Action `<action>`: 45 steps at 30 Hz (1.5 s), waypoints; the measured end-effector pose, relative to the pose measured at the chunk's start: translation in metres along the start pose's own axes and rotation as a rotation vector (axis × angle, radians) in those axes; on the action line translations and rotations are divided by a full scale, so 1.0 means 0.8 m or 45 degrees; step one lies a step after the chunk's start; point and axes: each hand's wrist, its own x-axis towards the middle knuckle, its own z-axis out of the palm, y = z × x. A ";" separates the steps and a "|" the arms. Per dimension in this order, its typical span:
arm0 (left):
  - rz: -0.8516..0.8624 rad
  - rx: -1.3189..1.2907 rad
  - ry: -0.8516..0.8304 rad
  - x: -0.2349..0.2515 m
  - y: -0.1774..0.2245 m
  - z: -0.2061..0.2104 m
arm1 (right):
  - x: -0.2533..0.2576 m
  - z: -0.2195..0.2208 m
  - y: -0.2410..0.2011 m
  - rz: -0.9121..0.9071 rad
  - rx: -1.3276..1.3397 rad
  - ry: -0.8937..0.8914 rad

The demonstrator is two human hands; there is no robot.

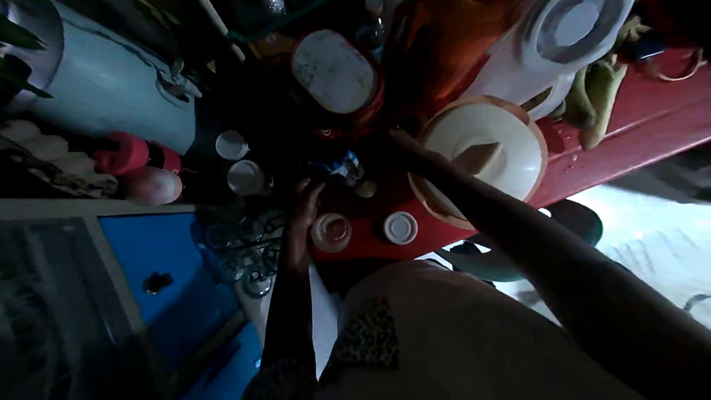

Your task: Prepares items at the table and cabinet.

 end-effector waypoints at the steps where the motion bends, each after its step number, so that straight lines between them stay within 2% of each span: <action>1: -0.012 -0.027 0.009 -0.001 0.002 0.000 | 0.008 0.003 0.004 -0.008 0.043 -0.047; 5: -0.038 -0.090 -0.018 -0.007 -0.004 -0.013 | 0.020 0.009 0.003 -0.037 0.046 -0.222; 9: -0.018 -0.223 -0.012 -0.003 -0.014 -0.020 | 0.012 0.008 -0.007 0.034 -0.081 -0.210; 11: -0.010 -0.264 -0.026 0.001 -0.020 -0.024 | 0.001 0.007 -0.009 -0.091 -0.145 -0.115; 13: -0.001 -0.284 -0.013 0.002 -0.022 -0.024 | -0.010 0.011 0.002 -0.361 -0.121 0.098; 16: -0.054 -0.334 0.074 0.002 -0.002 -0.012 | -0.027 0.007 0.004 -0.573 -0.060 0.280; 20: -0.102 -0.405 0.070 0.006 0.006 -0.008 | -0.050 0.000 0.004 -0.524 -0.025 0.263; 25: -0.118 -0.399 0.046 0.013 0.001 -0.009 | -0.051 0.008 0.013 -0.536 -0.223 0.099; 28: -0.143 -0.388 0.076 0.010 0.003 -0.007 | -0.039 0.014 0.016 -0.628 -0.362 0.163; 31: -0.139 -0.399 0.086 0.007 0.002 -0.010 | -0.036 0.016 0.011 -0.675 -0.329 0.259; 35: -0.070 -0.430 0.049 0.005 -0.004 -0.014 | -0.037 0.020 0.012 -0.633 -0.293 0.297; 41: -0.027 -0.251 0.052 0.010 -0.012 -0.017 | -0.035 0.017 0.010 -0.171 -0.421 0.294; 45: 0.071 -0.123 -0.033 0.014 -0.019 -0.019 | -0.036 0.018 0.001 -0.243 -0.368 0.484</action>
